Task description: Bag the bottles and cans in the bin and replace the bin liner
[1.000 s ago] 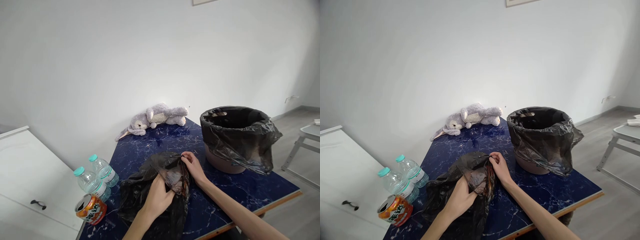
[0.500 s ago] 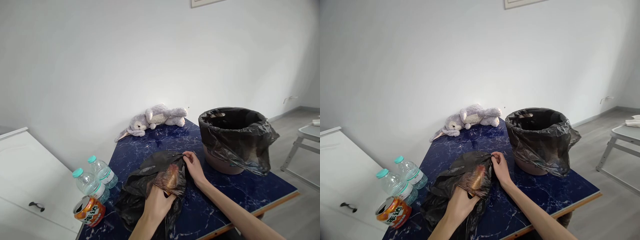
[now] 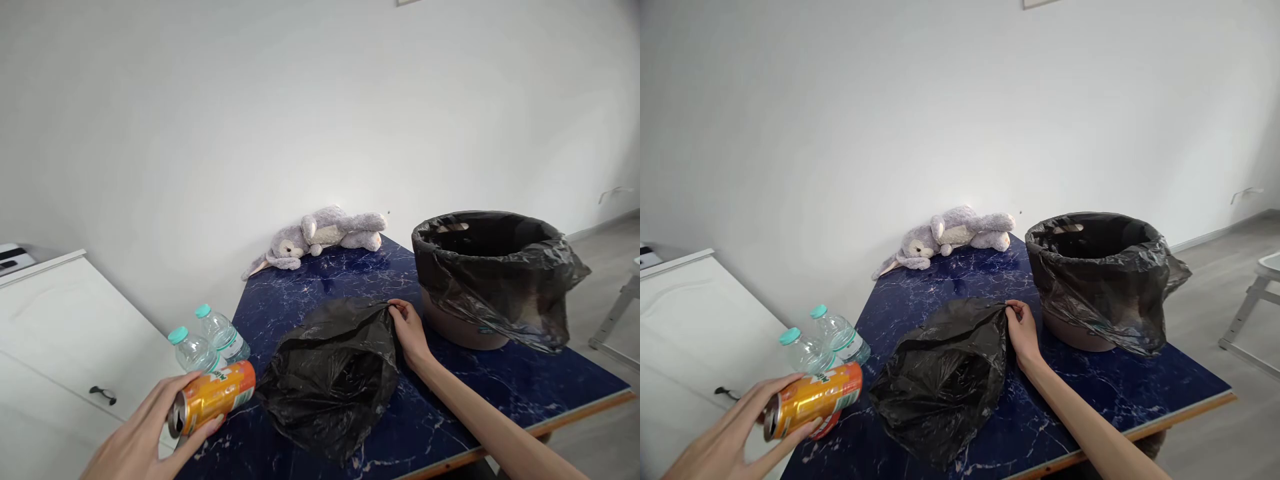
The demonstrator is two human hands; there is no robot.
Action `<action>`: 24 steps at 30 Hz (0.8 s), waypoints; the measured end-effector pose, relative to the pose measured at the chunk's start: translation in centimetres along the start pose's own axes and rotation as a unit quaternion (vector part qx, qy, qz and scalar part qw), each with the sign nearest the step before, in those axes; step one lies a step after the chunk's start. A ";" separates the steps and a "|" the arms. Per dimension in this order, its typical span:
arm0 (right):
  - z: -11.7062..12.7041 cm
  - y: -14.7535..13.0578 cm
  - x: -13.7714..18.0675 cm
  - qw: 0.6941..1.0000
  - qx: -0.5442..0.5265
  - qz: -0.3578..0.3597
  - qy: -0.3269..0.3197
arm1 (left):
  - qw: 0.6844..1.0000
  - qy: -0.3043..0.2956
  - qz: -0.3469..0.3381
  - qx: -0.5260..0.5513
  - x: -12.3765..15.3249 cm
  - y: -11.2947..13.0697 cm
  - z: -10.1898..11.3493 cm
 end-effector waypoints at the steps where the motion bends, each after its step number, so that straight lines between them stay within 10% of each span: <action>1: 0.0 0.0 0.0 1.000 0.002 -0.001 -0.002 | 1.000 -0.013 -0.015 -0.017 -0.9 -0.2 0.3; 13: -0.3 0.0 0.1 0.997 0.067 0.020 -0.037 | 0.959 -0.200 -0.124 -0.160 -8.6 2.3 -7.4; 24: -1.4 -4.8 3.3 0.980 0.134 0.091 -0.112 | 0.960 -0.202 -0.127 -0.148 -8.4 1.5 -7.8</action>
Point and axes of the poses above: each hand's wrist, its own x-axis away from the middle knuckle, its own z-axis out of the back of the hand, y = z × x, the point moved 9 cm from there along -x, towards the middle knuckle, and after that the axes turned 2 degrees about -z, right-handed, at the moved point
